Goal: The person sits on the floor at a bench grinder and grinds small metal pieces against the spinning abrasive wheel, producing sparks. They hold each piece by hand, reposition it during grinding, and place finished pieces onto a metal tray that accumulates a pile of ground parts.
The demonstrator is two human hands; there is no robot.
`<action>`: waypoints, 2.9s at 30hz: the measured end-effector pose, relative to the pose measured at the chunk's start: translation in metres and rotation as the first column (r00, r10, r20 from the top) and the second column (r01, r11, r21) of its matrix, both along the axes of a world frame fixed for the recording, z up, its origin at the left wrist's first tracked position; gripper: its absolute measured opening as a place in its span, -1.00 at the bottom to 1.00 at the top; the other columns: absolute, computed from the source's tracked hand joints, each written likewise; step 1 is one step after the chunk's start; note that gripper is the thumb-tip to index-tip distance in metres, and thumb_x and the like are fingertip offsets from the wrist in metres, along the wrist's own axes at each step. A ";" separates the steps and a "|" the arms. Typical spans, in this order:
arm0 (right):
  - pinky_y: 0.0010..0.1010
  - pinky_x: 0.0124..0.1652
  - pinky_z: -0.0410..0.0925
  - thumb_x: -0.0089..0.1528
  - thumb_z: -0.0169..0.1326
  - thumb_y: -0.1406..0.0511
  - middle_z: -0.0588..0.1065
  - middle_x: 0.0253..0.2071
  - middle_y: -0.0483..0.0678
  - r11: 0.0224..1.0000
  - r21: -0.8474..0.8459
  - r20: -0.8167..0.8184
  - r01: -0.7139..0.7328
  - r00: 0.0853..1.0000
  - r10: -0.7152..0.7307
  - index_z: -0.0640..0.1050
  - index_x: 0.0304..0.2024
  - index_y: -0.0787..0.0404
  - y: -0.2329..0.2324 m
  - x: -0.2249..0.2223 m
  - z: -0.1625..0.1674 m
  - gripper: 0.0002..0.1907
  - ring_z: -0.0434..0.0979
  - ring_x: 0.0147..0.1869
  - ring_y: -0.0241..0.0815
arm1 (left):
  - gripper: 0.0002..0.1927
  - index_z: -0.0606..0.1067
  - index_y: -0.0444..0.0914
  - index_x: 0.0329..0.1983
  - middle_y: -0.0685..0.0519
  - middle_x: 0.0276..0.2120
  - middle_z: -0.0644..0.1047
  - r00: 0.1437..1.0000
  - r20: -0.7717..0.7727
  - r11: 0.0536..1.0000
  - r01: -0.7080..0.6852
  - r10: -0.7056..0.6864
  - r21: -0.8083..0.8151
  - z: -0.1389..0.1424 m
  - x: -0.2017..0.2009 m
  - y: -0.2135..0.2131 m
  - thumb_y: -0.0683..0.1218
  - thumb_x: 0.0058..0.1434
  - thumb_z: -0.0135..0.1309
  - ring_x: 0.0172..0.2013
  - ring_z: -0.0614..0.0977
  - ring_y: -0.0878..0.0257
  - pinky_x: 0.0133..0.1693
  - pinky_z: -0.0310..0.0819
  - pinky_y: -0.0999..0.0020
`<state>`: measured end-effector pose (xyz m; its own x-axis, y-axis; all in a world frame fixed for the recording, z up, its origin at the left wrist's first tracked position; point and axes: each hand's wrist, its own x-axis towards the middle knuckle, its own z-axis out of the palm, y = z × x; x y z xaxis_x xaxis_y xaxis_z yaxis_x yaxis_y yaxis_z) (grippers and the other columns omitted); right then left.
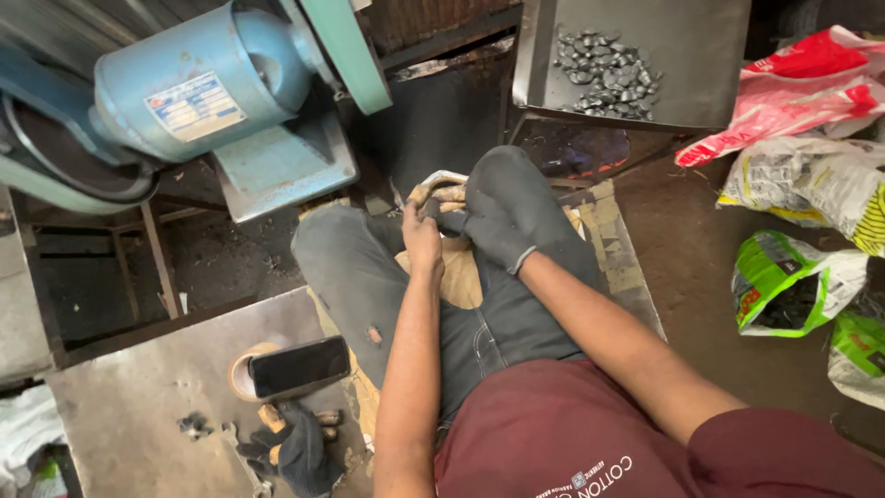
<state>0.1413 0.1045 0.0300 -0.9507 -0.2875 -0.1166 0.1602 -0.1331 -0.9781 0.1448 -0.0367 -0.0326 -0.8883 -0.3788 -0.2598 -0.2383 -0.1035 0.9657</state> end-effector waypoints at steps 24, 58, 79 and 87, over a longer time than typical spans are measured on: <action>-0.42 -0.43 0.39 0.34 0.08 0.12 0.53 -0.46 -0.11 0.915 0.343 -0.035 -0.212 0.971 0.238 0.59 -0.15 0.23 0.006 -0.012 0.035 -0.70 0.53 -0.45 -0.39 | -0.33 0.26 -0.48 0.33 -0.22 0.15 0.50 0.970 -0.236 0.903 0.156 -0.063 0.400 0.065 -0.001 -0.021 -0.50 0.07 -0.13 0.12 0.59 0.03 0.15 0.51 0.24; -0.42 -0.20 0.41 0.34 0.13 0.18 0.58 -0.30 -0.12 0.894 0.413 -0.239 -0.173 0.927 0.290 0.59 -0.01 0.31 -0.040 -0.142 -0.037 -0.67 0.57 -0.19 -0.32 | -0.48 0.49 -0.44 0.19 -0.06 0.09 0.55 0.981 -0.145 0.982 0.146 -0.128 0.122 -0.017 -0.082 -0.064 -0.03 0.23 0.00 0.10 0.55 0.19 0.16 0.37 0.31; -0.43 0.13 0.42 0.27 0.27 0.26 0.58 0.07 -0.10 0.977 -0.096 -0.083 -0.189 0.980 0.182 0.57 0.12 0.27 -0.018 -0.123 -0.024 -0.60 0.55 0.14 -0.30 | -0.81 0.63 -0.36 -0.21 -0.04 -0.46 0.62 0.947 0.006 0.936 0.319 -0.322 -0.149 0.033 -0.083 -0.082 -0.15 0.21 0.11 -0.44 0.59 0.29 -0.36 0.46 0.33; -0.51 -0.26 0.31 0.35 0.18 0.19 0.52 -0.26 -0.16 0.997 0.004 0.242 0.077 0.967 -0.075 0.60 -0.08 0.28 -0.043 -0.145 -0.029 -0.73 0.45 -0.24 -0.40 | -0.59 0.60 -0.37 0.07 -0.02 -0.13 0.68 0.987 -0.053 0.977 0.144 -0.154 -0.158 -0.008 -0.103 -0.069 -0.06 0.24 0.02 -0.12 0.65 0.18 -0.04 0.50 0.32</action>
<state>-0.0039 0.0613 0.0009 -0.9135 -0.2167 -0.3443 0.3810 -0.1589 -0.9108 0.0417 -0.1052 -0.0408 -0.9508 -0.2713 -0.1494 -0.1767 0.0790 0.9811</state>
